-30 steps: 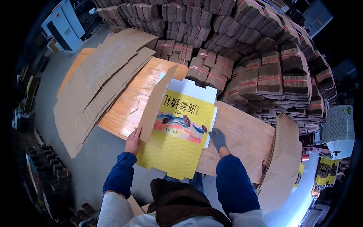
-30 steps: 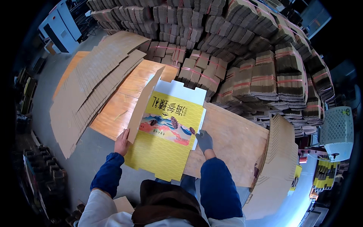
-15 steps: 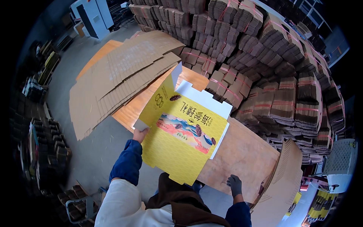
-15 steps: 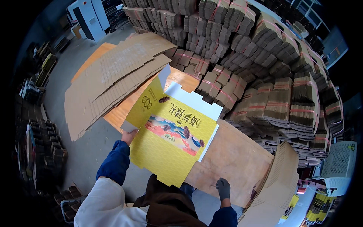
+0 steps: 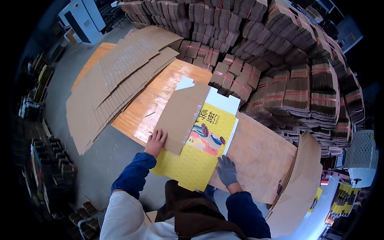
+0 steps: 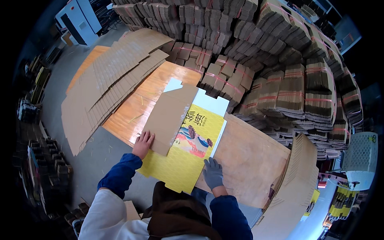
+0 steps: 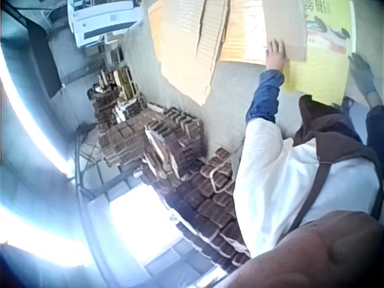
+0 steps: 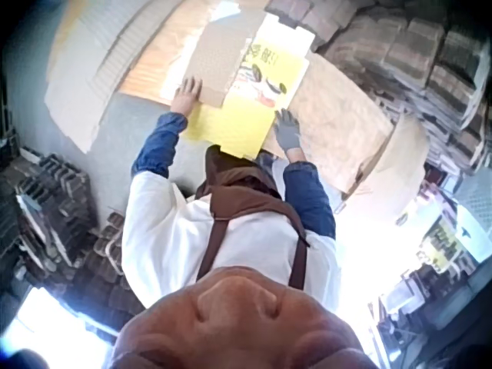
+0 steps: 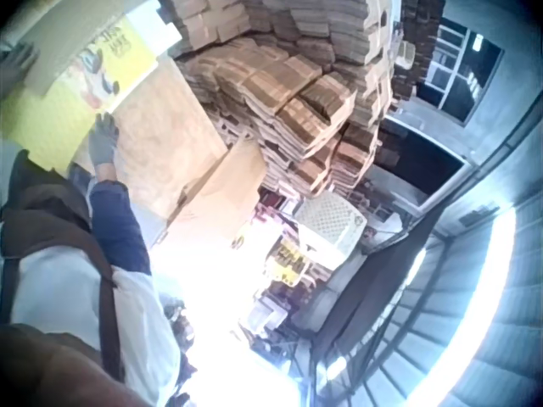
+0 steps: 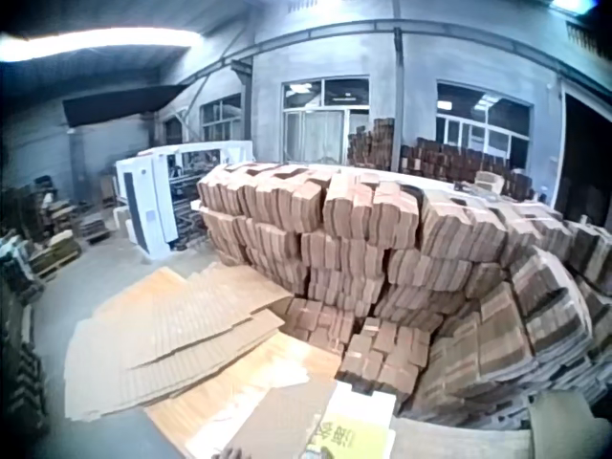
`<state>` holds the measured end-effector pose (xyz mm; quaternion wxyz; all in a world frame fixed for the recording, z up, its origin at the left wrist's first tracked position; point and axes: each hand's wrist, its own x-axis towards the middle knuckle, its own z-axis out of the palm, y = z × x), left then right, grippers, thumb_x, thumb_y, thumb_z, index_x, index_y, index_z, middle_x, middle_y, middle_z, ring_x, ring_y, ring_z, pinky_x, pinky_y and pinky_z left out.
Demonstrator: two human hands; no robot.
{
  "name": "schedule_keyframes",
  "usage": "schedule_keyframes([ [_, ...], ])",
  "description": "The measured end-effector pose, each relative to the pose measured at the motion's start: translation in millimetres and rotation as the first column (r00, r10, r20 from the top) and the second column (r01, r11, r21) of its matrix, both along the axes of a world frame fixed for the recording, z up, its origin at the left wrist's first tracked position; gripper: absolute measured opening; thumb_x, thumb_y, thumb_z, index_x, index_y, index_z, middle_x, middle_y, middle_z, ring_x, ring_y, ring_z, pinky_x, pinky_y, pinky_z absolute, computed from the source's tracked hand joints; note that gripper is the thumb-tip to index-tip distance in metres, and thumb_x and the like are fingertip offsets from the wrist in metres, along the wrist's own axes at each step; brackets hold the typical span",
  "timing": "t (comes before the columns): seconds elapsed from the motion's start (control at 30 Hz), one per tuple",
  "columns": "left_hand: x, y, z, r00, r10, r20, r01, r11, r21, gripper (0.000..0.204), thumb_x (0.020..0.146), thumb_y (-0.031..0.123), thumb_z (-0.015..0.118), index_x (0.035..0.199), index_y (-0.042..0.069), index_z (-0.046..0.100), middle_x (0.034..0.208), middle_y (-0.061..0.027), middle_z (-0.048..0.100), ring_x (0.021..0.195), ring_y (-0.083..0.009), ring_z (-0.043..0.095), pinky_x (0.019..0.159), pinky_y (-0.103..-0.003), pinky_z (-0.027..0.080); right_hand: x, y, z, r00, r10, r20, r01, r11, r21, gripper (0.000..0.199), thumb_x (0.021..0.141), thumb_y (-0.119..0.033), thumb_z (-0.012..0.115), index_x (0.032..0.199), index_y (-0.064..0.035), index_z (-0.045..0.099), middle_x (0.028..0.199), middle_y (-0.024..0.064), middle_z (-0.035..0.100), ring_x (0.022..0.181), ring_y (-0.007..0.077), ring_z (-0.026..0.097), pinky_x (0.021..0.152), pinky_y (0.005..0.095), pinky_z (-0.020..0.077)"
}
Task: The person applies a white adhesive substance to a large flat piece of cardboard using a brush. After coating the surface, the person picks up the cardboard and places it on a stack of similar items. The person then handles a yellow printed box and additional cardboard pieces.
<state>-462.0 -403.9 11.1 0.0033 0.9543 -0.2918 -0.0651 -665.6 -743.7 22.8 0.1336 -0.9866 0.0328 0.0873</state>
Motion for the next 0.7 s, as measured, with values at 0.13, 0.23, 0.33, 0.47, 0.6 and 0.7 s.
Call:
schedule_keyframes([
  [0.13, 13.3, -13.5, -4.0, 0.993, -0.114, 0.021, 0.113, 0.993, 0.026, 0.053, 0.083, 0.005, 0.048, 0.136, 0.006, 0.041, 0.138, -0.0199, 0.040, 0.129, -0.0367, 0.039, 0.099, -0.046, 0.040, 2.8, -3.4, -5.8, 0.977, -0.167, -0.134, 0.194, 0.956, 0.221, 0.051, 0.087, -0.026, 0.057, 0.134, -0.0094, 0.046, 0.140, 0.0180, 0.044, 0.123, 0.0351, 0.047, 0.102, 0.0455, 0.0376],
  [0.23, 19.7, 8.7, -25.0, 0.994, -0.082, -0.077, 0.072, 0.989, -0.125, 0.056, 0.080, 0.001, 0.051, 0.136, 0.007, 0.043, 0.134, -0.0170, 0.046, 0.124, -0.0359, 0.045, 0.099, -0.050, 0.037, -11.3, -19.1, 8.6, 0.939, -0.325, -0.108, 0.338, 0.826, 0.452, 0.051, 0.092, -0.032, 0.052, 0.135, -0.0072, 0.044, 0.137, 0.0225, 0.046, 0.125, 0.0366, 0.046, 0.105, 0.0429, 0.0363],
  [0.33, 25.0, -1.0, 2.0, 0.956, 0.073, -0.284, -0.093, 0.994, -0.058, 0.048, 0.090, 0.011, 0.046, 0.137, 0.008, 0.042, 0.134, -0.0136, 0.051, 0.124, -0.0265, 0.048, 0.098, -0.048, 0.037, -50.4, -63.4, 33.7, 0.879, -0.466, -0.102, 0.467, 0.797, 0.385, 0.047, 0.092, -0.035, 0.052, 0.132, -0.0112, 0.048, 0.133, 0.0193, 0.050, 0.119, 0.0359, 0.050, 0.100, 0.0428, 0.0405],
  [0.47, 45.6, 7.2, 2.1, 0.909, 0.016, -0.416, -0.174, 0.923, -0.343, 0.050, 0.092, 0.004, 0.038, 0.142, 0.005, 0.035, 0.122, -0.0197, 0.060, 0.112, -0.0327, 0.058, 0.093, -0.036, 0.046, -146.2, -127.8, 48.6, 0.650, -0.759, 0.028, 0.701, 0.614, 0.362, 0.039, 0.090, -0.034, 0.059, 0.123, -0.0119, 0.058, 0.115, 0.0165, 0.062, 0.104, 0.0339, 0.060, 0.089, 0.0406, 0.0482],
  [0.6, 57.1, 11.4, -10.3, 0.933, 0.031, -0.359, -0.190, 0.889, -0.417, 0.048, 0.093, 0.003, 0.040, 0.141, 0.004, 0.036, 0.125, -0.0244, 0.056, 0.114, -0.0342, 0.056, 0.091, -0.036, 0.046, -300.4, -207.8, 41.3, 0.385, -0.919, 0.091, 0.889, 0.395, 0.230, 0.041, 0.088, -0.033, 0.059, 0.121, -0.0087, 0.059, 0.119, 0.0192, 0.060, 0.109, 0.0369, 0.056, 0.094, 0.0421, 0.0442],
  [0.7, 29.5, 3.7, 7.6, 0.968, 0.232, -0.095, -0.244, 0.782, -0.574, 0.044, 0.097, 0.010, 0.043, 0.140, 0.003, 0.037, 0.132, -0.0229, 0.050, 0.116, -0.0328, 0.053, 0.091, -0.036, 0.045, -416.3, -234.4, 44.8, -0.063, -0.995, 0.079, 0.994, -0.055, 0.092, 0.043, 0.087, -0.031, 0.059, 0.123, -0.0079, 0.057, 0.126, 0.0186, 0.055, 0.112, 0.0361, 0.056, 0.095, 0.0421, 0.0453],
])
